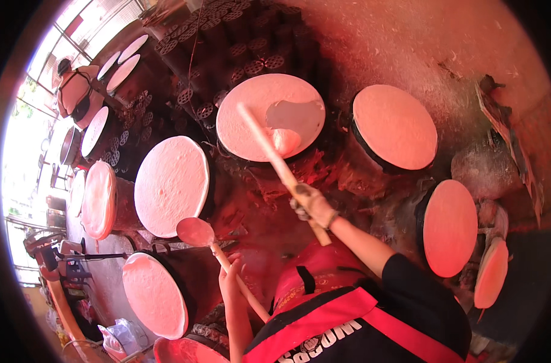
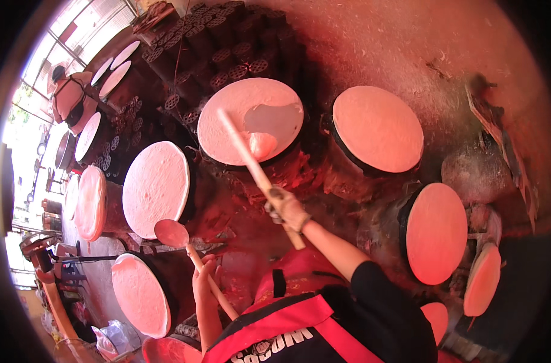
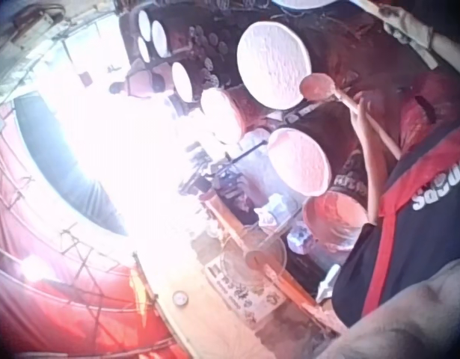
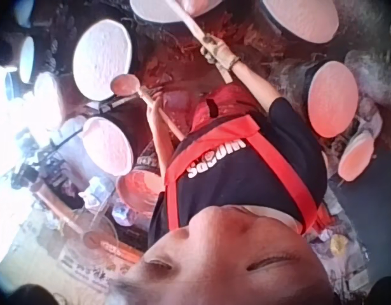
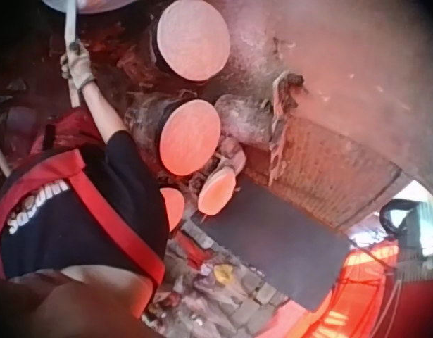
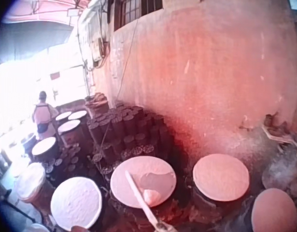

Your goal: The person makes thin sheets of dough by scooping batter from a bowl with a ladle, spreading it onto hot plates using a wooden stick, and peeling off the cooked sheets.

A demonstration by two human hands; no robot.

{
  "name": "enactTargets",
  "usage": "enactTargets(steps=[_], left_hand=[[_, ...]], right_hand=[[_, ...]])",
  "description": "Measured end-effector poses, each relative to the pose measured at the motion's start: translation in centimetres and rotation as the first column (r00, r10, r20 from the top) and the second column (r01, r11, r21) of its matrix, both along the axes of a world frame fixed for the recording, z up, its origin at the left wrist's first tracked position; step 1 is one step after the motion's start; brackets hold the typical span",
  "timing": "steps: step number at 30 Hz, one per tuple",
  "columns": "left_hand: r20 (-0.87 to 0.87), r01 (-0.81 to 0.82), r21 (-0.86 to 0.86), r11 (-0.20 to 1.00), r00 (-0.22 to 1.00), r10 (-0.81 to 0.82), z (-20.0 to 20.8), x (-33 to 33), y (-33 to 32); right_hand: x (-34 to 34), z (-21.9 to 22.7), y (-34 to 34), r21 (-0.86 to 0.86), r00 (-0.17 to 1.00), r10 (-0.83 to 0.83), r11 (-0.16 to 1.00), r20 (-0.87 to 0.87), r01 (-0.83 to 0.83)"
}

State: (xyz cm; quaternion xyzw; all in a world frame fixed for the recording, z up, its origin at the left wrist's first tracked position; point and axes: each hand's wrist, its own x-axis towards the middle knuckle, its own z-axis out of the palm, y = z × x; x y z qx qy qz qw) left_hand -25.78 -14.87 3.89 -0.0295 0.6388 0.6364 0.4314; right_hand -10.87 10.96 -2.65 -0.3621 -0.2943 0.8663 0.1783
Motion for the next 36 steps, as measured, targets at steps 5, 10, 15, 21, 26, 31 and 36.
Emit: enactTargets(steps=[5,10,15,21,26,31,36], left_hand=[[-0.015,-0.031,-0.004,1.0,0.999,0.031,0.9,1.7,3.5],[-0.022,0.013,0.043,0.999,1.0,-0.012,1.6,3.4,9.0],[-0.061,-0.001,0.015,1.0,0.998,0.002,0.7,4.8,11.2],[-0.019,0.006,0.015,1.0,1.0,-0.005,0.4,6.6,12.8],[-0.021,0.015,-0.034,0.999,1.0,-0.016,1.6,6.7,13.1],[-0.077,0.06,-0.053,0.997,0.995,-0.064,3.5,5.8,14.6],[-0.042,-0.018,-0.046,0.999,0.999,0.016,4.4,4.1,12.4]], right_hand=[[6.0,0.0,5.7,-0.102,0.998,-0.058,0.993,-0.021,0.055],[2.8,1.8,5.6,0.041,0.989,0.145,0.988,0.022,-0.146],[9.5,-2.6,12.7,0.02,0.976,0.218,0.976,0.007,-0.218],[8.5,2.2,21.9,0.111,0.967,0.195,0.97,0.163,-0.214],[3.7,2.3,23.6,0.338,0.966,-0.097,0.941,0.238,0.011],[-0.2,-5.8,21.0,0.91,0.863,-0.365,0.349,0.35,-0.221],[0.5,-0.5,14.9,0.675,0.865,-0.446,0.714,0.231,0.188]])
